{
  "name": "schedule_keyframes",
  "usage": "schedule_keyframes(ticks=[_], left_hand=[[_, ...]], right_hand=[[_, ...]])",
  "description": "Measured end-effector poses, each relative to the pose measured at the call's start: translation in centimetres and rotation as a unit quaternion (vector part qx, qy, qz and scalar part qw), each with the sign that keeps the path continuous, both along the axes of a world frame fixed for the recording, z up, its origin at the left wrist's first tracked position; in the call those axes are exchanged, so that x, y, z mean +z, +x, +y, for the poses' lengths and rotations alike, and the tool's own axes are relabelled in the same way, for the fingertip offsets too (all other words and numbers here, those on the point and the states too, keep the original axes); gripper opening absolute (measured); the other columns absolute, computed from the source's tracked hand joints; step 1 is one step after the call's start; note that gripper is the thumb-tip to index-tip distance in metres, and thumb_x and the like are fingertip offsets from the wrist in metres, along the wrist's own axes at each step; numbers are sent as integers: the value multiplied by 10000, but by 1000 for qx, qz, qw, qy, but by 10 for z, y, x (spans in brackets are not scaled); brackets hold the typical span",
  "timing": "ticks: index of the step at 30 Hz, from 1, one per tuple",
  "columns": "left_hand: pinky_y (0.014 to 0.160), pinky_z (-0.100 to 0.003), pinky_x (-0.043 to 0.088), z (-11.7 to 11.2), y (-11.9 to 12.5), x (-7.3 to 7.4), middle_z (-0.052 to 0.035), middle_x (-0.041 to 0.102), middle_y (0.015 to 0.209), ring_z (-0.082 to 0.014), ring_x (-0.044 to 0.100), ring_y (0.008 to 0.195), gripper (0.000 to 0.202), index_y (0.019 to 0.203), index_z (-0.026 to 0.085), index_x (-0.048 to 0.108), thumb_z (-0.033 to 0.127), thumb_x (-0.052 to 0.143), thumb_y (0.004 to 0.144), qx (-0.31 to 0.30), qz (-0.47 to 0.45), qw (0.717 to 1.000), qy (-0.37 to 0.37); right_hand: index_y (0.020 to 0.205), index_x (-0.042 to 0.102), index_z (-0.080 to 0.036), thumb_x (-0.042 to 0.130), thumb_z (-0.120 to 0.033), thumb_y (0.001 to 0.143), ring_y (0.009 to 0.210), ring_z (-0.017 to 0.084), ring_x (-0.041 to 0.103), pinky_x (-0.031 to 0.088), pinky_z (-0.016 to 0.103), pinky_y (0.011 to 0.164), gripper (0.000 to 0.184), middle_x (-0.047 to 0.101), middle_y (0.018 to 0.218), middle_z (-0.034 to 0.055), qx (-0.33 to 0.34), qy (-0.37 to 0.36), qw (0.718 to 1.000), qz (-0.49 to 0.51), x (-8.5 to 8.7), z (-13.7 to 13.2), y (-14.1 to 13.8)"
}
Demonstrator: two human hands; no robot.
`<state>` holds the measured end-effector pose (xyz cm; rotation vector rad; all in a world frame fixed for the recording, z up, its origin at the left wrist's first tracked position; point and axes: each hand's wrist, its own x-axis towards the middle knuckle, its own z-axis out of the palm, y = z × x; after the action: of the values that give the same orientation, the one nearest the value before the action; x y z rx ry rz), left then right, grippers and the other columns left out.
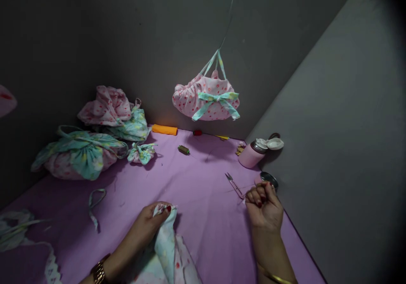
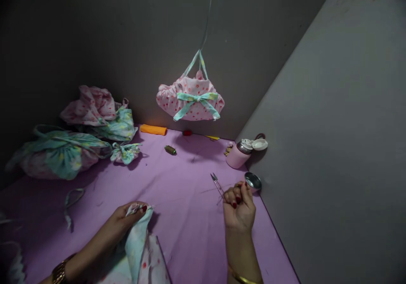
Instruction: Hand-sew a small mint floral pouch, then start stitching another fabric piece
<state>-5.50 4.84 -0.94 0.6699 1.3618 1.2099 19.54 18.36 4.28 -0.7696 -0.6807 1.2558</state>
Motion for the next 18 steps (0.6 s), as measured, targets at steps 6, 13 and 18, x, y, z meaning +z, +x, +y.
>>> schedule_keyframes(ticks=[6, 13, 18], left_hand=[[494, -240, 358, 0, 2, 3, 17, 544, 575, -118, 456, 507, 381, 748, 139, 613, 498, 699, 657, 0, -9, 1000, 5], [565, -264, 420, 0, 4, 8, -27, 616, 615, -149, 527, 565, 416, 713, 124, 626, 515, 729, 616, -11, -22, 999, 33], [512, -232, 382, 1, 6, 7, 5, 568, 558, -118, 481, 514, 387, 670, 126, 617, 493, 732, 633, -4, -21, 999, 34]], right_hand=[[971, 619, -175, 760, -261, 644, 395, 25, 291, 198, 137, 380, 367, 452, 534, -99, 28, -36, 986, -159, -21, -18, -40], [765, 663, -139, 693, -336, 706, 509, 87, 444, 320, 198, 491, 208, 549, 586, -24, 385, -43, 860, -331, -51, -71, -102], [677, 627, -139, 614, -308, 766, 568, 115, 492, 363, 220, 546, 190, 567, 608, 2, 351, 11, 867, -353, -54, -73, -101]])
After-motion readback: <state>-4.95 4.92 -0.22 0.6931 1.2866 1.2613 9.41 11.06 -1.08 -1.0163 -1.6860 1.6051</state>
